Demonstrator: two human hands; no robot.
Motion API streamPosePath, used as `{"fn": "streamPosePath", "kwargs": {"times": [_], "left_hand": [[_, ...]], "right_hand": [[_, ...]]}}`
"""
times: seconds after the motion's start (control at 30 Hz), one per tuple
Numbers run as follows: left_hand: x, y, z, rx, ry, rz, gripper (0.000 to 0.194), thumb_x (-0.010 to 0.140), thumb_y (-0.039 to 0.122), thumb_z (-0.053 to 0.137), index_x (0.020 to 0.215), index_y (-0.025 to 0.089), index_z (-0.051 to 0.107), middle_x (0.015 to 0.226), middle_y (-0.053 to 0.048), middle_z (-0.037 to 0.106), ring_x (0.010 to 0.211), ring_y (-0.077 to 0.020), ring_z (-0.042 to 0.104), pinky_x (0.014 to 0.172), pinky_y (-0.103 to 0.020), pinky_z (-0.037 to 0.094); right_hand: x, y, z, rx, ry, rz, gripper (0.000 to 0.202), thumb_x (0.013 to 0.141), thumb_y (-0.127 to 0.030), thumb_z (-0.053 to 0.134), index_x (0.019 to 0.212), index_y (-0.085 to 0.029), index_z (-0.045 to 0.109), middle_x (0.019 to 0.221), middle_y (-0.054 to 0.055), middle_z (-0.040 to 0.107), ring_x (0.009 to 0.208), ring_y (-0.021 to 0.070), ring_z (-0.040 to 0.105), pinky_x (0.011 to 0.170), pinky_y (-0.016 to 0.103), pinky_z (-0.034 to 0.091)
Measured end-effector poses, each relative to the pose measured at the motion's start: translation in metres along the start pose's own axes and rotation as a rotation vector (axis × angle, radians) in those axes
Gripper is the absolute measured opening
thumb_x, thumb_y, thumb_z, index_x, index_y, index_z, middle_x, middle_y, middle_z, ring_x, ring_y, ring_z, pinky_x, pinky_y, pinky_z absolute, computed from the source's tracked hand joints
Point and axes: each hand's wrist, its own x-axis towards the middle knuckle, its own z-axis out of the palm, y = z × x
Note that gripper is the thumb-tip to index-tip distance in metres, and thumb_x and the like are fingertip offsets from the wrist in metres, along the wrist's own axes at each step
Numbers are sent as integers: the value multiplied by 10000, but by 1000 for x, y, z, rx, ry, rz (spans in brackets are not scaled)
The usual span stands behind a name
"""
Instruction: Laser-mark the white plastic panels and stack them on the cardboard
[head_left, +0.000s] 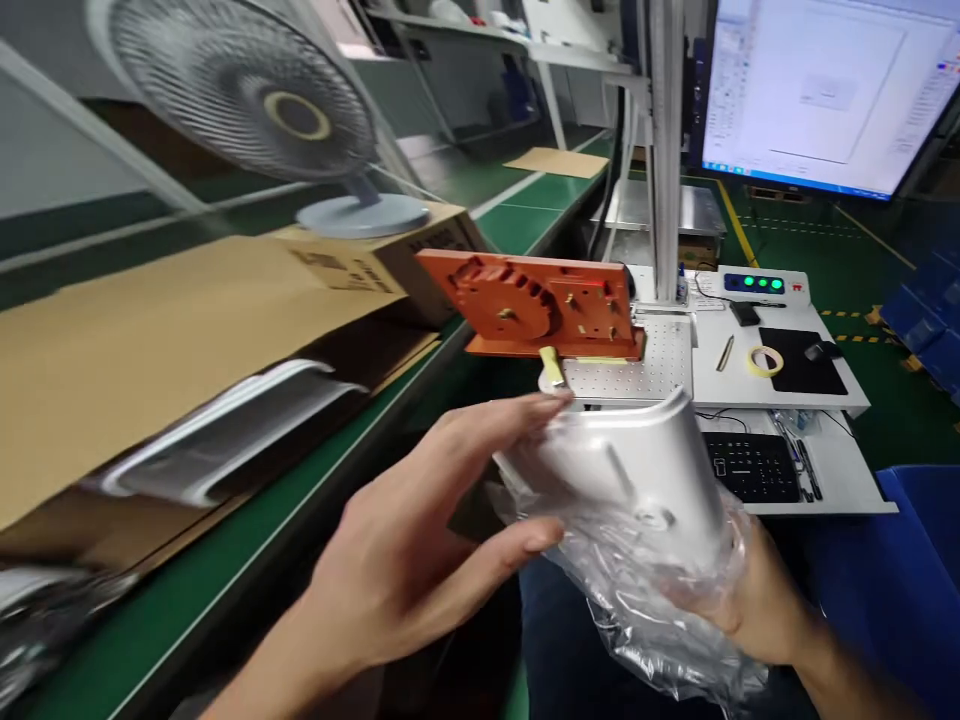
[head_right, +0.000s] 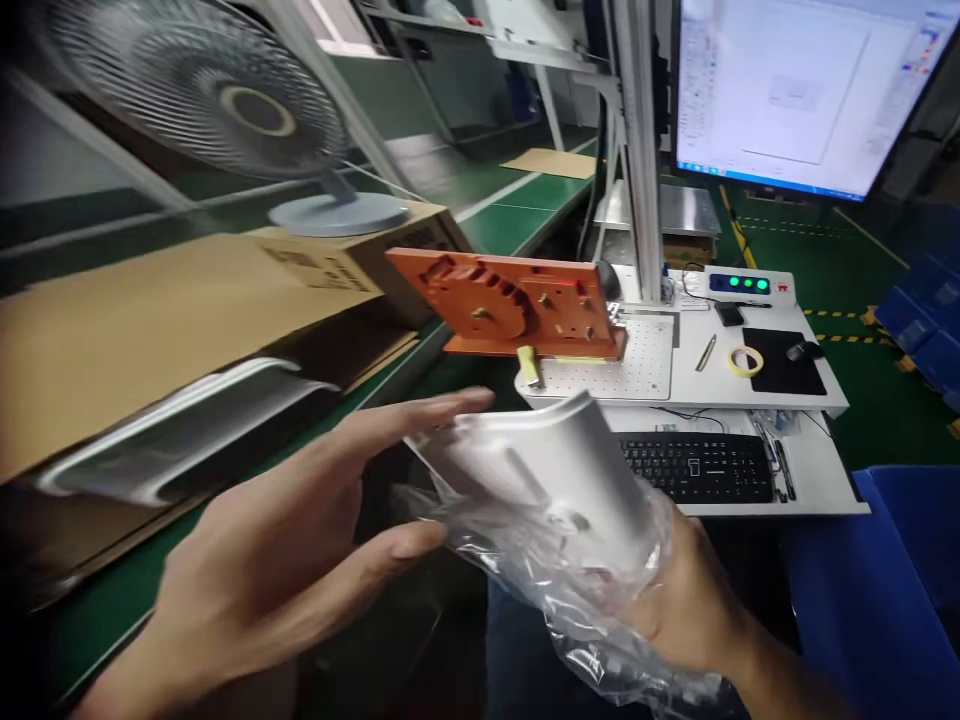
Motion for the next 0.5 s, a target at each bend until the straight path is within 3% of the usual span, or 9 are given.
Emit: {"fn": "streamPosePath", "kwargs": {"times": [0.03,0.1,0.2,0.27,0.33,0.4,0.5], "left_hand": [[4,2,-10,50,-71,-15,731,791,469,882,1494,532,692,1376,2,790,1172,-407,763,1001,-566,653],[7,-2,-25,82,-146,-98,633,748,511,922,1367,475,789,1167,-31,845,908,-353,789,725,-452,659],[-3,-19,-42,5,-129,-349,305,757,525,915,989,335,857,885,-37,812,735,-274,735,572,-332,579],[-18,-34,-54,-56,-42,-529,279,730,500,938,843,275,817,783,-35,766,677,-238,689,555,-299,561],[-38,-47,-67,-156,73,-661,324,665,480,983,808,245,813,743,-40,751,646,-224,670,552,-294,567],[-58,-56,-80,-257,207,-761,383,584,467,1029,810,229,833,729,-51,760,621,-226,675,541,-302,581],[-79,-65,-99,-328,454,-819,506,461,470,1079,849,221,872,755,-72,799,613,-232,698,542,-306,593]], "right_hand": [[5,-3,9,5,-59,16,724,853,-326,987,1479,-273,627,1420,70,722,1287,278,706,1130,374,587],[11,-6,17,-18,-170,65,814,846,-402,998,1529,-261,577,1480,91,681,1379,297,644,1207,402,522],[14,1,4,-202,-272,149,1061,857,-560,968,1695,-273,385,1662,128,510,1549,328,473,1321,486,376],[11,11,-17,-342,-345,212,1217,811,-613,987,1758,-303,288,1746,122,394,1620,340,364,1364,517,281],[6,23,-37,-394,-451,318,1309,721,-629,1036,1763,-309,312,1760,115,375,1637,360,329,1377,515,239],[-2,33,-52,-408,-537,463,1340,632,-609,1076,1741,-298,393,1721,119,443,1609,387,379,1355,490,297],[-17,52,-66,-479,-533,671,1180,661,-564,1038,1685,-310,509,1658,107,533,1543,406,478,1281,441,420]]}}
